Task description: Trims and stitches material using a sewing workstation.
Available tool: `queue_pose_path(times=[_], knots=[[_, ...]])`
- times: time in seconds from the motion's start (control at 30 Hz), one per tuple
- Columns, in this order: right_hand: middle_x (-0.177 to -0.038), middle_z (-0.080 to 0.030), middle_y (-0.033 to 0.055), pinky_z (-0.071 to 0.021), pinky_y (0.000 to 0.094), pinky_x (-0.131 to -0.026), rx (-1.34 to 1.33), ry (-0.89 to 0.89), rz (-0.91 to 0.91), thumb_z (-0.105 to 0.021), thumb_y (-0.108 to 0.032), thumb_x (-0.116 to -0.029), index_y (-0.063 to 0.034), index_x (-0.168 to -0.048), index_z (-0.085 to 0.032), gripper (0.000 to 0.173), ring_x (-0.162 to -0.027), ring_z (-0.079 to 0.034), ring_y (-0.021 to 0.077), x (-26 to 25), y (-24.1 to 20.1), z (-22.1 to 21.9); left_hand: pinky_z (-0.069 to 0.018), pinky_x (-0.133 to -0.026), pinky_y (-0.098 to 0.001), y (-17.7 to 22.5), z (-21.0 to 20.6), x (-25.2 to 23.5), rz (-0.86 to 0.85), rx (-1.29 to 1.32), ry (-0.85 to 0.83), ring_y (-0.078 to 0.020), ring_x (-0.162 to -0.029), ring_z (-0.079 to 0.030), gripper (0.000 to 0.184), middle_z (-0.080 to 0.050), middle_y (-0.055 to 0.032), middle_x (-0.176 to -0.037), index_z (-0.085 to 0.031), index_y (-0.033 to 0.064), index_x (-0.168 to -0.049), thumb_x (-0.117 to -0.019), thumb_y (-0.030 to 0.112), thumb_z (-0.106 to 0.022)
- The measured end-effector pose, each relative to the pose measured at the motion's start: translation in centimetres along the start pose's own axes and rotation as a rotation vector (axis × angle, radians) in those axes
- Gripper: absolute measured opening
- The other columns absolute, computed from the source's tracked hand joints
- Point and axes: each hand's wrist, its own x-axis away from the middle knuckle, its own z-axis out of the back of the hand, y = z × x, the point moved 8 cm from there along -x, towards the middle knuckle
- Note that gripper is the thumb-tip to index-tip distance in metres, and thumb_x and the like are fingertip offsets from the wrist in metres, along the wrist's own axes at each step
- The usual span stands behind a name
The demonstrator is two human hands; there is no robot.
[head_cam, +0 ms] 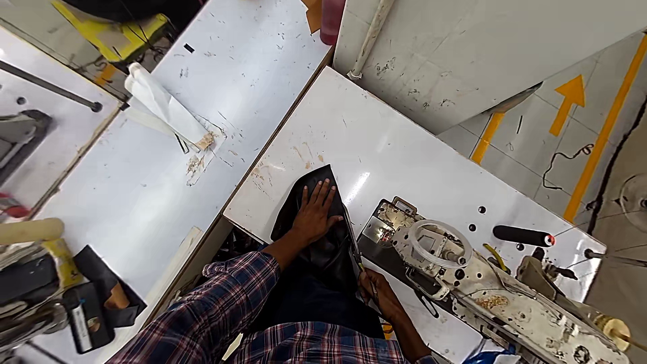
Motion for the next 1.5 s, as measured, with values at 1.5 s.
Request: queue_pose_path(times=[1.5], knots=[[-0.061, -0.057, -0.0015, -0.0517, 0.0274, -0.050, -0.150, -0.082, -0.016, -0.061, -0.059, -0.0962, -0.0109, -0.085, -0.059, 0.049, -0.051, -0.058, 0.0116, 0.19, 0.28, -0.72, -0.0067, -0.124, -0.0655, 0.17, -0.27, 0.00, 0.005, -0.042, 0.054, -0.0310, -0.159, -0.011, 0.092, -0.011, -0.0124, -0.173, -0.023, 0.0100, -0.164, -0.0989, 0.075, -0.027]])
